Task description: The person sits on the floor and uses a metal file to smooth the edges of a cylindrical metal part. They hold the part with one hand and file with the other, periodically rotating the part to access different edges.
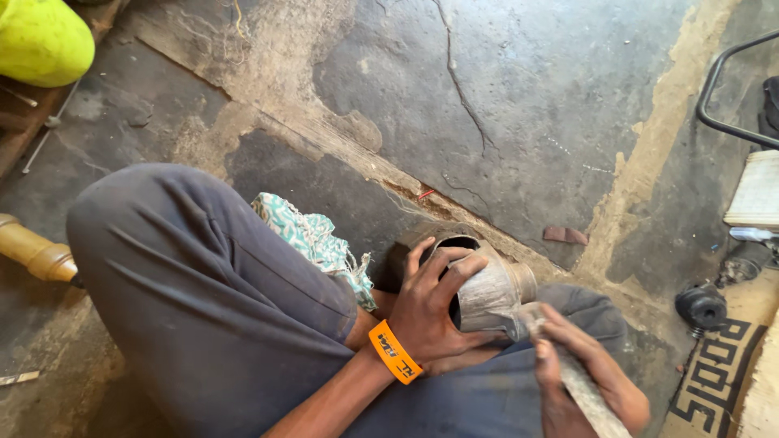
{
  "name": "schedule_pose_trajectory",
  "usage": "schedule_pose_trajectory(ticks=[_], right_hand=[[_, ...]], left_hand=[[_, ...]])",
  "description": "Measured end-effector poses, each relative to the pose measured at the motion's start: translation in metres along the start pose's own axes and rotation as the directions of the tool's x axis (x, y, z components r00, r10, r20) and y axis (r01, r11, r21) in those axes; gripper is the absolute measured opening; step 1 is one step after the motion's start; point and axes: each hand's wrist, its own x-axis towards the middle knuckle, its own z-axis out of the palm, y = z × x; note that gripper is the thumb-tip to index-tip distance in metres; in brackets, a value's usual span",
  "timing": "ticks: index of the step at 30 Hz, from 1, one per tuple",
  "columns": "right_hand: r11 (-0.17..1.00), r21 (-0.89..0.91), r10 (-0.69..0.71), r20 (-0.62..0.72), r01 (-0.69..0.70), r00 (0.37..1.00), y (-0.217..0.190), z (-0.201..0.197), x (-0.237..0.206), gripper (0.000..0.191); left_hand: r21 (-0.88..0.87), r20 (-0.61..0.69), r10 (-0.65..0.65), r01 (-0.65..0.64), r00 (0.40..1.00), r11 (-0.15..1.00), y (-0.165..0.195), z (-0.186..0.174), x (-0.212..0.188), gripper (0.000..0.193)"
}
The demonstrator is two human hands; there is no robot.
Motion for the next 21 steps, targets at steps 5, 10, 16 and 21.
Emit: schedule_pose_trajectory(ticks=[5, 10, 16, 21], right_hand=[[0.994, -0.107, -0.019, 0.025, 0.021, 1.0, -0.007, 0.006, 0.008, 0.018], [0.996, -0.089, 0.014, 0.069, -0.008, 0.998, -0.015, 0.005, 0.017, 0.019], [0.956, -0.293, 0.04, 0.146, 0.005, 0.989, -0.029, -0.004, 0.023, 0.019], [0.917, -0.394, 0.004, 0.171, 0.065, 0.985, -0.043, -0.006, 0.028, 0.022]], left_hand=[[-0.003, -0.003, -0.008, 0.008, 1.0, 1.0, 0.0, 0.001, 0.0, 0.092], [0.009, 0.004, -0.006, 0.006, 1.0, 1.0, 0.0, 0.002, 0.001, 0.093], [0.017, 0.004, 0.0, -0.001, 1.0, 1.0, -0.001, 0.002, 0.0, 0.093], [0.009, 0.0, 0.017, -0.017, 1.0, 1.0, 0.0, 0.001, 0.001, 0.091]])
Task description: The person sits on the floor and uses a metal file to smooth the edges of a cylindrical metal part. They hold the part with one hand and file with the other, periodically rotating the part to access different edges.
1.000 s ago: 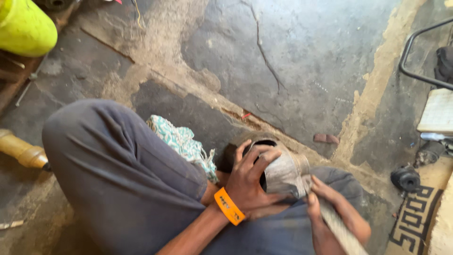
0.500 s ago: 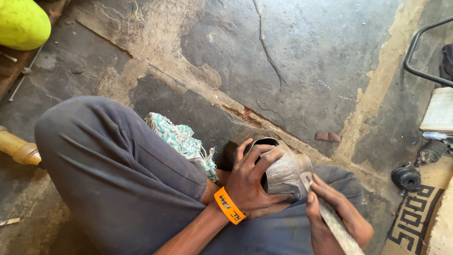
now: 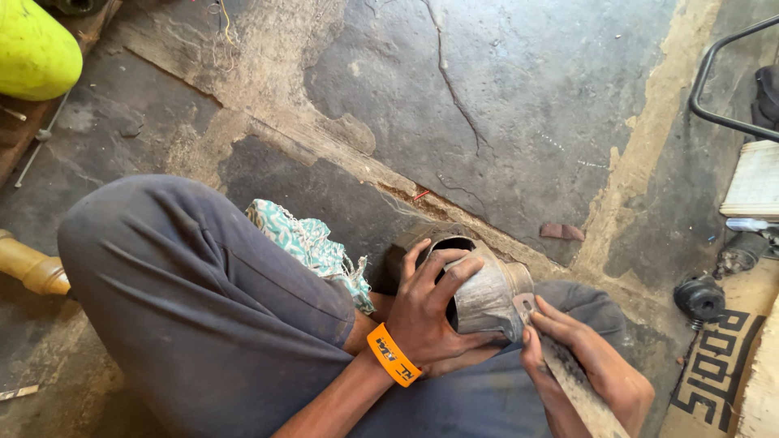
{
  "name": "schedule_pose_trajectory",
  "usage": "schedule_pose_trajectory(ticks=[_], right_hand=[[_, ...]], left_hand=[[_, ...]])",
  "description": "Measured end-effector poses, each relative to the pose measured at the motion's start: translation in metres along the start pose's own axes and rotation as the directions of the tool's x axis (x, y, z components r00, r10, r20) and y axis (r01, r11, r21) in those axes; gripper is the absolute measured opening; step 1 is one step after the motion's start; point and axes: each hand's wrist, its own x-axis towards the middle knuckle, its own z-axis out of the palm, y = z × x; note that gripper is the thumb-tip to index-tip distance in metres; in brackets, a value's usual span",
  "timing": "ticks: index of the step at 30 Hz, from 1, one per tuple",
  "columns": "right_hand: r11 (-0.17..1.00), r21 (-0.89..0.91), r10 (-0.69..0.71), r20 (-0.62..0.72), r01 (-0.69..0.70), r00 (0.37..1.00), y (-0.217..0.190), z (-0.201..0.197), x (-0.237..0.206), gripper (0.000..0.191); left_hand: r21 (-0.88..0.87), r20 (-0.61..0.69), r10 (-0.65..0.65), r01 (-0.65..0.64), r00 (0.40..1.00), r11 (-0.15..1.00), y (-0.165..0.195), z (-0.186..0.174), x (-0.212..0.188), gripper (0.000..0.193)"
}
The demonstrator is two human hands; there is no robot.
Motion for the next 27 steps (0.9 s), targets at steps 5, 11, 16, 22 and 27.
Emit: schedule_pose_trajectory(ticks=[5, 11, 16, 22, 27], right_hand=[[0.999, -0.025, -0.022, 0.03, 0.023, 0.999, -0.0057, -0.0001, 0.0034, 0.022], [0.999, -0.033, -0.034, 0.028, 0.035, 0.999, -0.0019, -0.001, 0.0021, 0.023], [0.995, 0.091, -0.026, -0.018, 0.028, 0.999, -0.0005, 0.0039, 0.0007, 0.02], [0.998, 0.058, -0.012, -0.008, 0.012, 1.0, -0.0011, 0.0063, 0.0055, 0.023], [1.0, 0.016, -0.006, 0.007, 0.006, 1.0, -0.0045, 0.0038, 0.0096, 0.023]], left_hand=[[0.004, -0.011, -0.01, 0.01, 1.0, 1.0, 0.0012, -0.0013, 0.0013, 0.09], [0.018, -0.012, 0.009, -0.009, 1.0, 1.0, 0.0013, -0.0015, 0.0008, 0.089], [0.037, -0.008, 0.002, -0.001, 1.0, 0.999, 0.0014, -0.0006, -0.0003, 0.09], [0.021, -0.016, 0.012, -0.012, 1.0, 1.0, -0.0009, 0.0007, 0.0, 0.09], [0.027, -0.003, 0.012, -0.012, 1.0, 1.0, -0.0017, 0.0003, -0.0005, 0.092]])
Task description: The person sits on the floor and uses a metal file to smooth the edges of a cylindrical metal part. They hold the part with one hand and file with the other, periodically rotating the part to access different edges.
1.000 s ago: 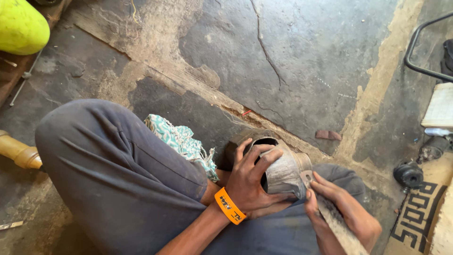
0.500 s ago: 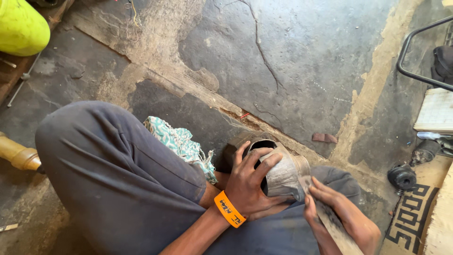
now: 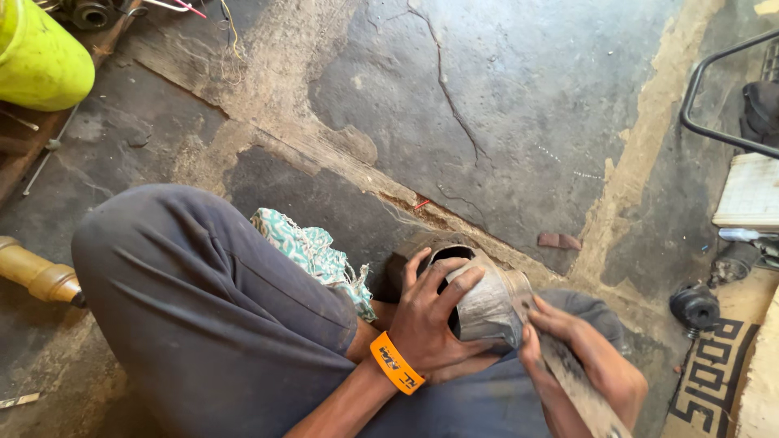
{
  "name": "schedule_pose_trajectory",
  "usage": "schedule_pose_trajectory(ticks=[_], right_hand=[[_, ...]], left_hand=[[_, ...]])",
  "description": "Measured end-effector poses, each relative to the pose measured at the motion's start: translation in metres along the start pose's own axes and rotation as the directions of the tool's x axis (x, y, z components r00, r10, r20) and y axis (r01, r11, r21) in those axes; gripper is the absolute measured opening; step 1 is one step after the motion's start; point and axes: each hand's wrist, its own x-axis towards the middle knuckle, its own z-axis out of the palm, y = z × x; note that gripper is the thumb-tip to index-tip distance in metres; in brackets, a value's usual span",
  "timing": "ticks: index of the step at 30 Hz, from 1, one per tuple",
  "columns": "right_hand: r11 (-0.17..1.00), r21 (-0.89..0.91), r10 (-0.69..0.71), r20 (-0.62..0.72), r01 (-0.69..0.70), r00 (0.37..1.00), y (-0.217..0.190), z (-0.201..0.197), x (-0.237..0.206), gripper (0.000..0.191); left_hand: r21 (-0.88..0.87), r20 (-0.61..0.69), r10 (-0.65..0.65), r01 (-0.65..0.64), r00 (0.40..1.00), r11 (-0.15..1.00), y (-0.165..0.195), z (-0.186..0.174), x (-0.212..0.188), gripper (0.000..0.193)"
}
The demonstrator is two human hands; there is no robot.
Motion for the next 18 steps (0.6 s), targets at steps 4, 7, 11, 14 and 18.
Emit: schedule_pose_trajectory(ticks=[4, 7, 11, 14, 18], right_hand=[[0.998, 0.031, 0.053, 0.047, -0.054, 0.997, 0.0, -0.002, 0.005, 0.025], [0.999, -0.034, -0.014, 0.029, 0.015, 0.999, -0.002, -0.005, 0.001, 0.024], [0.999, 0.025, -0.036, 0.035, 0.035, 0.999, -0.005, -0.005, 0.0, 0.024], [0.994, 0.071, -0.092, 0.038, 0.089, 0.995, -0.005, 0.0, 0.014, 0.026], [0.995, 0.061, -0.087, 0.057, 0.083, 0.995, -0.006, -0.001, 0.019, 0.023]], left_hand=[[0.0, 0.011, 0.003, -0.003, 1.0, 1.0, 0.0, 0.0, -0.001, 0.093], [0.017, 0.013, 0.01, -0.01, 1.0, 1.0, -0.001, 0.001, -0.002, 0.092], [0.004, 0.0, -0.007, 0.007, 1.0, 1.0, -0.001, 0.002, -0.003, 0.091], [0.008, 0.001, -0.007, 0.007, 1.0, 1.0, 0.0, 0.002, -0.001, 0.091], [-0.004, 0.009, -0.013, 0.013, 1.0, 1.0, 0.002, -0.001, 0.001, 0.09]])
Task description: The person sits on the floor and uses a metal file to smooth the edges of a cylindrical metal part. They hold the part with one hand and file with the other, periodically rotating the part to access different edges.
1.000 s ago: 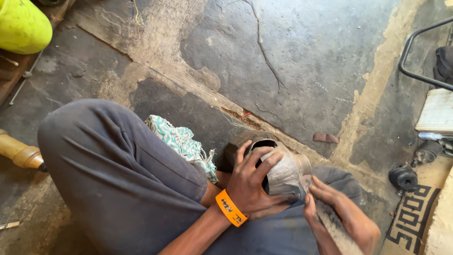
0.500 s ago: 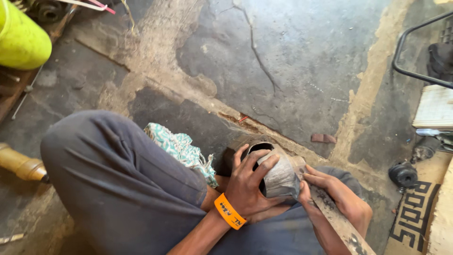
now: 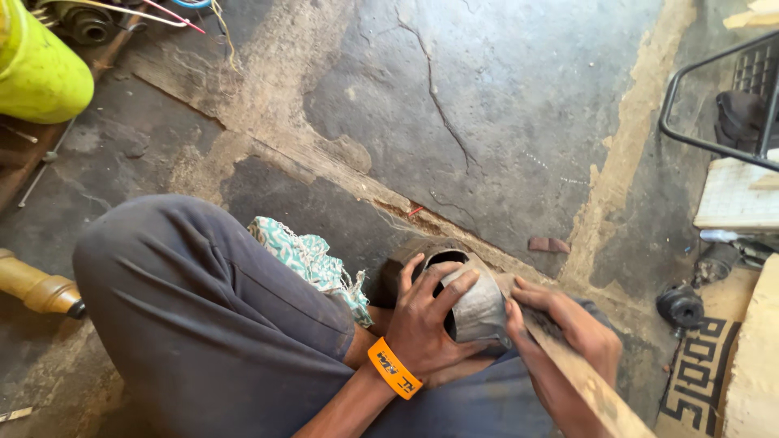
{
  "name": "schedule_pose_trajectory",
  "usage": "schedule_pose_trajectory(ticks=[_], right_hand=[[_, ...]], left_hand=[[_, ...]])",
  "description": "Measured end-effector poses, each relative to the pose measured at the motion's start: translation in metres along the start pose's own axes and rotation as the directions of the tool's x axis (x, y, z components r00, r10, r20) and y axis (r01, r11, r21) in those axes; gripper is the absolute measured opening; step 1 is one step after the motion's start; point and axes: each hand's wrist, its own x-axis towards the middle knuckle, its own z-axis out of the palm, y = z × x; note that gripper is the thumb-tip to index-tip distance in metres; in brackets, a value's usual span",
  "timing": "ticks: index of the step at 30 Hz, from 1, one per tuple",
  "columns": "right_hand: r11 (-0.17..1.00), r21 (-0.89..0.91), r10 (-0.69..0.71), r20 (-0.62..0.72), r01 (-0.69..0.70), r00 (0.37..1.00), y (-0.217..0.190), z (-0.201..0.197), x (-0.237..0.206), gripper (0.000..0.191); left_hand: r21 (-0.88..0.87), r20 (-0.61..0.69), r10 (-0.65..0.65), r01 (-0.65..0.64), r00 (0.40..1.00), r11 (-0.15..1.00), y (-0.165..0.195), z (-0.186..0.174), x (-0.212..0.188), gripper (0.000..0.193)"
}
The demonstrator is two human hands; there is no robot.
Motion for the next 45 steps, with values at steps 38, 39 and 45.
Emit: schedule_pose_trajectory(ticks=[38, 39, 45], right_hand=[[0.973, 0.158, 0.18, -0.082, -0.165, 0.98, 0.021, 0.003, -0.026, 0.023], [0.976, 0.121, 0.192, -0.066, -0.183, 0.979, 0.021, 0.003, -0.022, 0.022], [0.988, 0.068, 0.144, -0.025, -0.142, 0.989, 0.022, -0.01, -0.028, 0.023]], left_hand=[[0.054, 0.005, 0.174, -0.174, 0.985, 0.983, -0.001, 0.007, -0.011, 0.086], [0.061, 0.006, 0.176, -0.176, 0.984, 0.983, -0.001, 0.007, -0.01, 0.086], [0.073, 0.007, 0.174, -0.174, 0.985, 0.982, -0.002, 0.009, -0.011, 0.087]])
